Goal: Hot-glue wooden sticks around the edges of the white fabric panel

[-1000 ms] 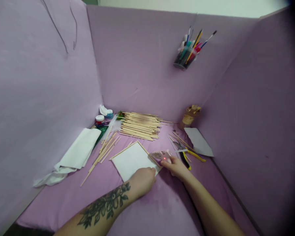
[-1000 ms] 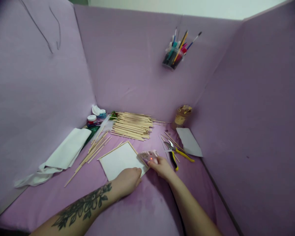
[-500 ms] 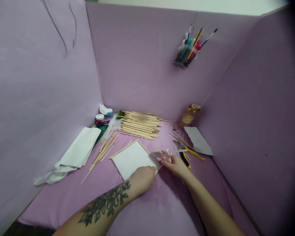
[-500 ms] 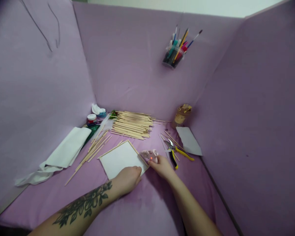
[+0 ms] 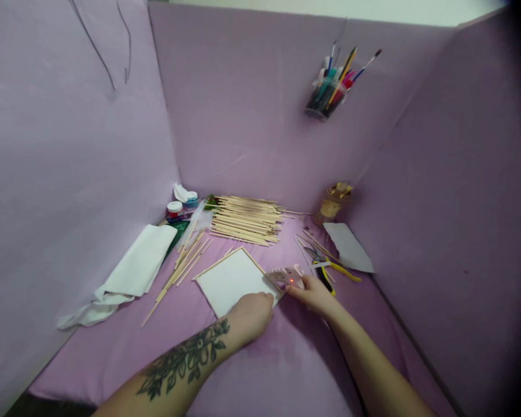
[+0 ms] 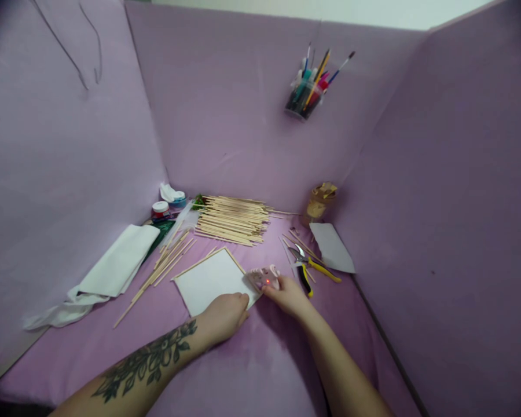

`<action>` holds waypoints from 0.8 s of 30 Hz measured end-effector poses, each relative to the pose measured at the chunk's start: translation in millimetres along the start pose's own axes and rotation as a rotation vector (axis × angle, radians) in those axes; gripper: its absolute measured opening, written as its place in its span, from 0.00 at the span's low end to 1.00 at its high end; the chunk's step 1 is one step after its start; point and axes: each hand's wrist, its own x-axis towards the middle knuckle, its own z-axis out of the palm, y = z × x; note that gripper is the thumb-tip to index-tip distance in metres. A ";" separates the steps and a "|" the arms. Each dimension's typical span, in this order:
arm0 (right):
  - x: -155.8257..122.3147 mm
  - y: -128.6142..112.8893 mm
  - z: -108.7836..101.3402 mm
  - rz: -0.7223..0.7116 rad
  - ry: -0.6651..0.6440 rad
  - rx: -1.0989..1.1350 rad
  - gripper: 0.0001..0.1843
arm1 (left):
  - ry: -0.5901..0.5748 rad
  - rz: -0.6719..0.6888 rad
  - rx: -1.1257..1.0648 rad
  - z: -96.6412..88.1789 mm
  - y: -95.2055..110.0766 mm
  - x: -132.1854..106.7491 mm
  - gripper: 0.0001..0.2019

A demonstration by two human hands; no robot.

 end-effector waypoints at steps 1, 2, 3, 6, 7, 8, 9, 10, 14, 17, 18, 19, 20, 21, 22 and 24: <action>0.7 1.2 0.1 0.005 0.022 0.003 0.18 | -0.007 -0.004 -0.005 -0.3 0.2 -0.2 0.12; 1.6 2.0 0.4 0.006 0.036 0.007 0.18 | -0.010 -0.008 -0.013 -0.4 0.4 -0.4 0.12; 2.4 2.3 0.9 0.002 0.040 0.010 0.18 | -0.011 -0.012 -0.024 -0.4 0.5 -0.6 0.12; 4.1 0.5 2.5 -0.023 0.023 -0.004 0.17 | 0.008 -0.020 -0.052 0.7 0.1 -1.5 0.12; 4.1 -0.5 2.8 -0.031 0.018 -0.011 0.17 | 0.014 -0.028 -0.058 1.2 -0.1 -1.6 0.12; 3.9 -1.3 2.7 -0.036 0.010 -0.016 0.16 | 0.015 -0.036 -0.060 1.7 -0.3 -1.6 0.12; 3.5 -1.9 2.2 -0.037 0.001 -0.017 0.16 | 0.013 -0.042 -0.059 2.1 -0.5 -1.5 0.11; 2.9 -1.9 1.2 -0.034 -0.012 -0.016 0.16 | 0.010 -0.044 -0.054 2.4 -0.6 -1.2 0.12; 1.1 2.1 -5.4 0.019 -0.028 -0.013 0.17 | -0.003 -0.008 -0.008 2.2 -1.1 0.3 0.13; 2.3 5.0 -7.7 0.067 -0.004 -0.006 0.16 | 0.001 0.004 0.003 1.3 -1.0 0.2 0.12; 3.1 4.9 -7.1 0.071 -0.003 -0.002 0.16 | 0.004 0.006 0.001 1.1 -0.9 -0.2 0.12; 4.1 4.2 -5.9 0.067 -0.004 0.002 0.16 | 0.009 0.009 -0.004 1.0 -0.8 -0.6 0.12; 5.2 3.1 -4.1 0.057 -0.010 0.002 0.16 | 0.016 0.009 -0.010 1.0 -0.7 -1.0 0.12; 6.1 1.7 -2.3 0.044 -0.016 0.000 0.16 | 0.023 0.005 -0.016 1.2 -0.6 -1.3 0.12; 6.9 0.3 -0.6 0.029 -0.021 -0.004 0.16 | 0.030 -0.001 -0.022 1.7 -0.6 -1.4 0.12; 7.5 -1.2 0.2 0.003 -0.032 -0.014 0.16 | 0.042 -0.008 -0.023 2.9 -1.1 -1.0 0.11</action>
